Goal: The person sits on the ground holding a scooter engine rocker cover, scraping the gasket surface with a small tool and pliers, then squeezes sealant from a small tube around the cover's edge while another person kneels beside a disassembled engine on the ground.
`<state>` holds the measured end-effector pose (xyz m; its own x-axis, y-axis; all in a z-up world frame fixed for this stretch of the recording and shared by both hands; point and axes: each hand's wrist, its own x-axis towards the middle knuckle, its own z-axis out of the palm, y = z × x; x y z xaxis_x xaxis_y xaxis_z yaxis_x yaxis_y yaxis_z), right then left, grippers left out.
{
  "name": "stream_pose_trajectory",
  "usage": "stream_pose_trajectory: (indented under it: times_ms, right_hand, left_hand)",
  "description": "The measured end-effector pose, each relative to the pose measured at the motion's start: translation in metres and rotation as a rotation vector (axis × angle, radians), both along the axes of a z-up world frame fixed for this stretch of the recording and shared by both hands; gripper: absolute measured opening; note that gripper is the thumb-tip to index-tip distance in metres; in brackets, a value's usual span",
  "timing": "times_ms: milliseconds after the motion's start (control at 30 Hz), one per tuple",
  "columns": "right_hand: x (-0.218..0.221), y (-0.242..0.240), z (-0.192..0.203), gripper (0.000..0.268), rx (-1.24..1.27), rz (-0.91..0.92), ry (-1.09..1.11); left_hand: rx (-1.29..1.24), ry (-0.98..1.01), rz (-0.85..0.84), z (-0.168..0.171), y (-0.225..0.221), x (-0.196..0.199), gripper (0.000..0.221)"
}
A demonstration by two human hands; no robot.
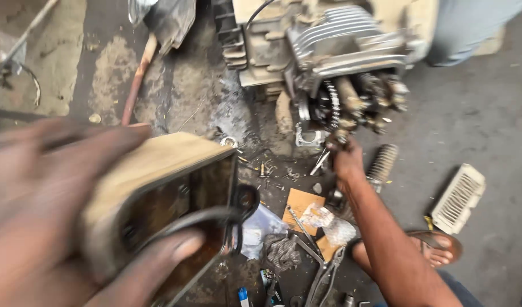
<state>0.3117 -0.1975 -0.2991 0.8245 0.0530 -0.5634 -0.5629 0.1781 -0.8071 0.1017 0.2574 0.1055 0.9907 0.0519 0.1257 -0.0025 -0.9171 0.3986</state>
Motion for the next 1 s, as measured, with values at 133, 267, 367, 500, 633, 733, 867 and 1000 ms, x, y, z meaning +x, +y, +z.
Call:
stream_pose_trajectory:
  times_ms: [133,267,367,500,633,733,867,1000]
  right_hand:
    - [-0.07,0.098,0.123,0.012,-0.217,0.193,-0.018]
    - [-0.113,0.068,0.195,0.022,-0.259,0.303,-0.131]
    - [-0.141,0.041,0.216,0.025,-0.475,0.515,-0.478]
    - [-0.207,0.031,0.212,0.035,-1.035,0.808,-0.578]
    - [-0.256,0.04,0.198,0.029,-1.322,1.045,-0.48]
    - [-0.261,0.055,0.187,0.024,-1.309,0.996,-0.428]
    - [-0.249,0.071,0.208,0.028,-1.104,0.778,-0.477]
    - [-0.254,0.084,0.298,0.021,-0.393,0.453,-0.435]
  left_hand:
    - [0.08,0.224,0.034,0.025,-0.034,-0.006,0.092]
    - [0.087,0.444,-0.024,0.044,-0.069,-0.014,0.087]
    - [0.025,0.43,-0.067,0.047,-0.082,-0.023,0.083]
    - [-0.261,0.461,-0.067,0.039,-0.067,-0.039,0.072]
    - [-0.491,0.021,-0.196,0.034,-0.044,-0.045,0.058]
    - [-0.723,0.03,-0.045,0.034,-0.036,-0.052,0.055]
    - [-0.764,-0.12,-0.001,0.016,-0.023,-0.059,0.058]
    - [-0.403,-0.034,0.093,0.013,-0.049,-0.059,0.071]
